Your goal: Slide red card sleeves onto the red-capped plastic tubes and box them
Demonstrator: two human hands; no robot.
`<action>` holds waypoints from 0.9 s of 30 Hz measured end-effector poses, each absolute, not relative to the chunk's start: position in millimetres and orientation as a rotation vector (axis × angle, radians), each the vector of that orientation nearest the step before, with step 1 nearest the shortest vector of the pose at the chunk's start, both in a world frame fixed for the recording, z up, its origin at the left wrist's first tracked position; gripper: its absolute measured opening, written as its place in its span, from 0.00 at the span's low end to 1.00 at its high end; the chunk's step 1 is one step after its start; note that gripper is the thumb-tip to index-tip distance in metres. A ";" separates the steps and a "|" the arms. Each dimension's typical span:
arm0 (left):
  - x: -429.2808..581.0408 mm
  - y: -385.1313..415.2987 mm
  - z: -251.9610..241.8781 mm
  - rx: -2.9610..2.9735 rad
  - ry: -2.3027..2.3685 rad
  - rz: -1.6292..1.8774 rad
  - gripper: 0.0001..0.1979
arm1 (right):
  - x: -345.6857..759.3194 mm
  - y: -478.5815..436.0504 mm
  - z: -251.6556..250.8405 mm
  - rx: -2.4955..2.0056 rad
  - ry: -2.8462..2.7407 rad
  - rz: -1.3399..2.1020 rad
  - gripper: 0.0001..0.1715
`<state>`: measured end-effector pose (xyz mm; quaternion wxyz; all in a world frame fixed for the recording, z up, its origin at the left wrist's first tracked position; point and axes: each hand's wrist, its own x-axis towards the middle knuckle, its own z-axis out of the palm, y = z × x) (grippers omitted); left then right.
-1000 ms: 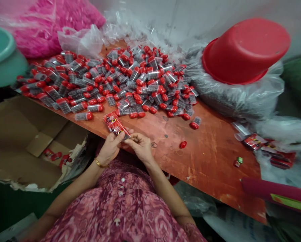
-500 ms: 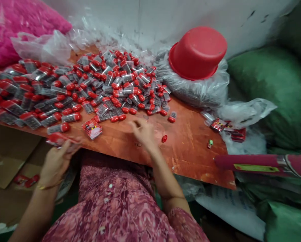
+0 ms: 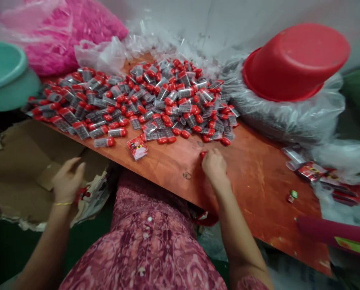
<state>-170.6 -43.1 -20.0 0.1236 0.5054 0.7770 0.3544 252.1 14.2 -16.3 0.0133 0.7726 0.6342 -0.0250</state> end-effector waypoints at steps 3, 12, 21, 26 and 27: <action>-113.2 -1.3 -18.0 1.927 1.917 1.049 0.17 | 200.3 4.7 -21.1 2.358 2.259 -0.134 0.17; -55.2 36.6 -19.0 2.202 1.819 0.609 0.13 | 155.6 5.4 -31.7 2.422 2.568 -0.377 0.16; -52.2 26.0 -32.3 2.147 1.869 0.765 0.15 | 139.8 -7.9 -7.9 2.398 2.675 -0.119 0.17; -39.1 17.1 -37.7 2.150 1.958 0.697 0.21 | 103.9 2.1 -6.6 2.155 2.865 -0.286 0.19; -35.0 15.6 -38.9 2.138 2.003 0.684 0.22 | 96.6 7.3 -7.5 2.173 2.816 -0.330 0.20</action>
